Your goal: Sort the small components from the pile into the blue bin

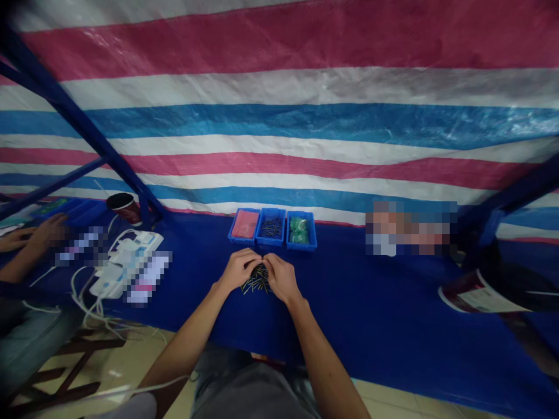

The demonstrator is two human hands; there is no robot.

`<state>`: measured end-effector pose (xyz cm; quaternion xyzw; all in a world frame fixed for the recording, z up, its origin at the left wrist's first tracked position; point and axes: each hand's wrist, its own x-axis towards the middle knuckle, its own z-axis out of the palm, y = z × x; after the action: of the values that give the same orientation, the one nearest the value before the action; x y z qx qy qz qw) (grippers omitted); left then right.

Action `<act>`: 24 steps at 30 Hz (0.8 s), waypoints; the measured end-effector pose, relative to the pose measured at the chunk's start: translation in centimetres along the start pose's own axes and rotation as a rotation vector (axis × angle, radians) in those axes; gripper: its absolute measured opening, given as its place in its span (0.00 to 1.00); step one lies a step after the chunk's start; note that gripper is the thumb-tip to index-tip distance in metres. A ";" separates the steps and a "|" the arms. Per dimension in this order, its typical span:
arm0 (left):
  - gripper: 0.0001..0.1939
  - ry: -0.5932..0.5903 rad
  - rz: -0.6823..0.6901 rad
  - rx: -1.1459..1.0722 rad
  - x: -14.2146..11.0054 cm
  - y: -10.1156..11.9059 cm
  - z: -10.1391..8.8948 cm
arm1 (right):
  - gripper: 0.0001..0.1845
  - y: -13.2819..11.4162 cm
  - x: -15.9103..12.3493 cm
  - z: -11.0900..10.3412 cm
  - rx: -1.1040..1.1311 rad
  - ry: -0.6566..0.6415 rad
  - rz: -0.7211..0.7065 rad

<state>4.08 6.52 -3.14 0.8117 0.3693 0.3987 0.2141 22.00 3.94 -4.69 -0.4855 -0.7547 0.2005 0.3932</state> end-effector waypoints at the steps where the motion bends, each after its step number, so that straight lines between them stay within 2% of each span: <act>1: 0.10 0.000 0.001 -0.003 0.0 0.0 0.0 | 0.16 0.0 0.0 0.0 -0.014 -0.008 0.011; 9: 0.11 -0.018 0.003 -0.004 -0.2 0.1 0.2 | 0.23 0.7 -0.1 0.5 -0.162 -0.027 0.066; 17: 0.12 -0.013 -0.009 -0.004 -0.2 0.2 0.4 | 0.28 0.4 0.0 0.2 -0.114 0.024 0.086; 24: 0.11 0.008 -0.064 0.038 -0.3 0.0 0.2 | 0.12 -0.2 -0.2 -0.1 0.072 0.087 0.036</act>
<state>4.10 6.33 -3.41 0.8017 0.4034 0.3879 0.2098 22.00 3.66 -4.61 -0.4929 -0.7203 0.2130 0.4392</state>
